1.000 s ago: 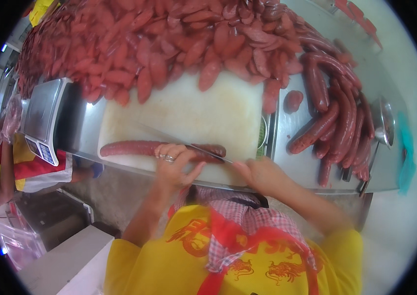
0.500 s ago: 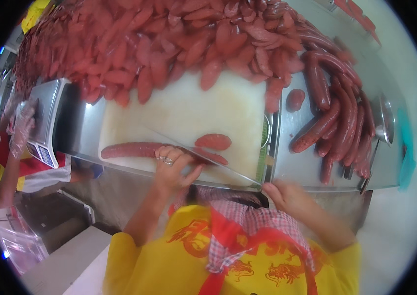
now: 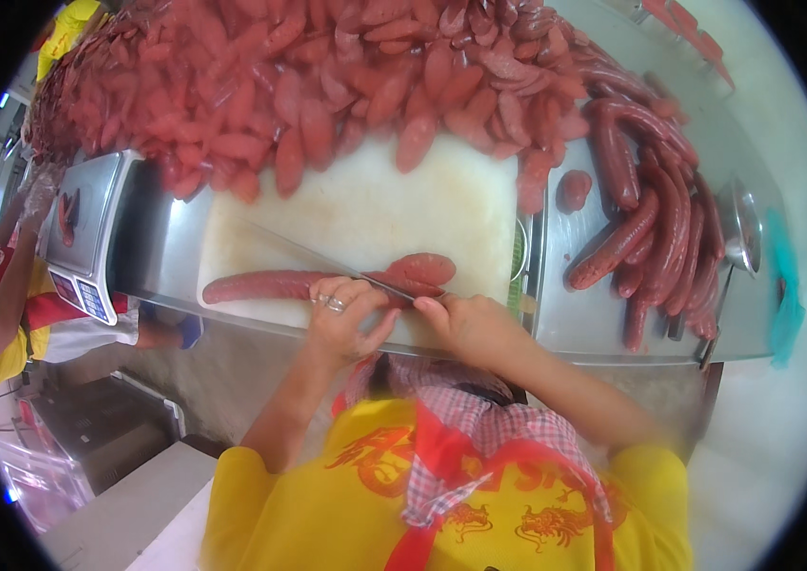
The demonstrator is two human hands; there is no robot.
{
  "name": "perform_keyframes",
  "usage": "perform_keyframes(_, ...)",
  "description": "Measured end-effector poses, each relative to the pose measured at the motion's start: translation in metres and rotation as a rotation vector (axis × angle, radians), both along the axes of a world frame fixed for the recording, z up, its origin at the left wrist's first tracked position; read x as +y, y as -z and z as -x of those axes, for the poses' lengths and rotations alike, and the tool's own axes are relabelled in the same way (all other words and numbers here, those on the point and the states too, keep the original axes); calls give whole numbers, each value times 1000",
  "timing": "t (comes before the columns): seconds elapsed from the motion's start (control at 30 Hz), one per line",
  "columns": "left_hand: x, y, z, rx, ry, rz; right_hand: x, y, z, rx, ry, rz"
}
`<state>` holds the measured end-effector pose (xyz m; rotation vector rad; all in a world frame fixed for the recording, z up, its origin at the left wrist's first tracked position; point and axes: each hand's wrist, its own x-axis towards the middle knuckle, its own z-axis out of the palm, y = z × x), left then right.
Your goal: The person slices long red sausages into thin rounds on a white cutting board using a knife. Sliced pieces accumulate on the board and are periodically moved aside to make space for continued cutting.
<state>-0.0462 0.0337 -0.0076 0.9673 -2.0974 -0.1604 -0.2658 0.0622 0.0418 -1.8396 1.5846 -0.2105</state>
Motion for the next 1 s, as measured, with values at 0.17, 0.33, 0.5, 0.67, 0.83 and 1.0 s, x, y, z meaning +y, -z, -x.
perform_keyframes(0.17,-2,1,-18,10,-86,-7,54,-50,56,82,-34,-45)
perform_keyframes(0.33,-2,4,-24,24,-31,-57,83,-81,81,209,55,-184)
perform_keyframes(0.5,-3,3,-22,42,-24,-56,22,-27,22,132,-30,-97)
perform_keyframes(0.67,-3,0,-32,34,-8,-14,-6,0,-15,-8,-180,128)
perform_keyframes(0.83,-1,1,-44,3,-72,20,41,-55,38,150,4,-191)
perform_keyframes(1.0,-9,3,-46,40,-36,-42,66,-88,56,200,62,-309)
